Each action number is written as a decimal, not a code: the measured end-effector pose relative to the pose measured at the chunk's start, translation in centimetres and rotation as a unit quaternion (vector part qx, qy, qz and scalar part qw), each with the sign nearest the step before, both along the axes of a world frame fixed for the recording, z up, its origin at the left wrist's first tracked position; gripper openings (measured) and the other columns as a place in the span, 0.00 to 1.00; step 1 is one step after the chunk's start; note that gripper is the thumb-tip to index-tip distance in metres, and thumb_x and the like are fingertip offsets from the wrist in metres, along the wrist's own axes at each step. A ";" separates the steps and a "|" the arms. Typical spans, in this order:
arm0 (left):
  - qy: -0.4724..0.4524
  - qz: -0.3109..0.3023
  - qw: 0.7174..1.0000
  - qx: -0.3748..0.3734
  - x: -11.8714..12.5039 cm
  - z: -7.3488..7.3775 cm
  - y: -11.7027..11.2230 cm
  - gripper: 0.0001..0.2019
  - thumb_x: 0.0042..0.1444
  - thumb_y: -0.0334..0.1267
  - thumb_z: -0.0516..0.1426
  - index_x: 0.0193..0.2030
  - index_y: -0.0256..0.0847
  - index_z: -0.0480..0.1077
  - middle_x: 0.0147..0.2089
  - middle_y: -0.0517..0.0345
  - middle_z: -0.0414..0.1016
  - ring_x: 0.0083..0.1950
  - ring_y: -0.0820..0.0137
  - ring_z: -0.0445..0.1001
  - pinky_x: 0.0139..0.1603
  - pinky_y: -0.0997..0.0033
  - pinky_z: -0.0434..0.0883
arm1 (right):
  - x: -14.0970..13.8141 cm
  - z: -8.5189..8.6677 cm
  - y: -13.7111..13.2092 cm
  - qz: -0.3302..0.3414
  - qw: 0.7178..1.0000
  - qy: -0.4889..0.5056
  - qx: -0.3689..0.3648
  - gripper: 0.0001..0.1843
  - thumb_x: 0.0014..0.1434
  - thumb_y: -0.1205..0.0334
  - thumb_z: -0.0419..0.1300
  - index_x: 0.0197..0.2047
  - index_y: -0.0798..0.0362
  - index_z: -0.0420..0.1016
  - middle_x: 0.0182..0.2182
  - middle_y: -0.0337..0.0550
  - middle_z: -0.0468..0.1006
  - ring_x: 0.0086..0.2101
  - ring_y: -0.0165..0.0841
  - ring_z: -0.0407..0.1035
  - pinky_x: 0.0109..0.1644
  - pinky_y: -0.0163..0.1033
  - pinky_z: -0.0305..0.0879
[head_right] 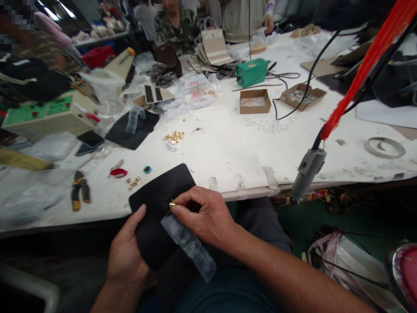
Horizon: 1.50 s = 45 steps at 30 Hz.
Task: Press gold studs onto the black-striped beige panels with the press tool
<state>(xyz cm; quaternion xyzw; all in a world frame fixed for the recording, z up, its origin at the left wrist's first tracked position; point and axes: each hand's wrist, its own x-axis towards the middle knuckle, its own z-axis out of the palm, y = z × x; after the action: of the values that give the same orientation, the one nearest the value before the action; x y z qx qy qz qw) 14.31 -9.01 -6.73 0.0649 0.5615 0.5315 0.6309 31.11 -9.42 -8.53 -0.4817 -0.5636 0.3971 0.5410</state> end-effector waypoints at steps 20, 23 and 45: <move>0.146 -0.009 0.981 0.126 1.9 1.0 -2.7 0.25 0.58 0.44 0.69 0.61 0.40 0.78 0.50 0.50 0.86 0.58 0.52 0.82 0.64 0.54 0.77 | -0.4 -0.2 -0.7 -0.051 0.998 -0.027 0.027 0.04 0.63 0.65 0.69 0.34 0.49 0.82 0.33 0.39 0.85 0.35 0.33 0.78 0.43 0.38 0.72; 0.177 -0.007 0.975 0.138 2.0 1.1 -3.6 0.24 0.59 0.45 0.69 0.61 0.39 0.78 0.52 0.49 0.86 0.61 0.51 0.80 0.67 0.54 0.75 | -0.5 -0.1 -1.0 -0.060 0.997 -0.036 0.037 0.05 0.63 0.65 0.68 0.34 0.49 0.82 0.32 0.39 0.85 0.34 0.33 0.78 0.44 0.40 0.72; 0.372 0.027 0.907 0.196 1.7 -0.9 -6.6 0.05 0.55 0.38 0.71 0.36 0.40 0.83 0.39 0.51 0.86 0.55 0.51 0.82 0.57 0.66 0.78 | -1.5 1.4 -1.6 -0.008 0.994 0.047 -0.099 0.05 0.61 0.63 0.70 0.32 0.50 0.83 0.30 0.36 0.84 0.32 0.32 0.78 0.37 0.35 0.73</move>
<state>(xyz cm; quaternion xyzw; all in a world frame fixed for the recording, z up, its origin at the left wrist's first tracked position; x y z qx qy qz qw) 15.98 -15.57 -7.68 0.3650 0.6412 0.5853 0.3361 29.58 -10.99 -7.09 -0.5183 -0.4913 0.4690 0.5196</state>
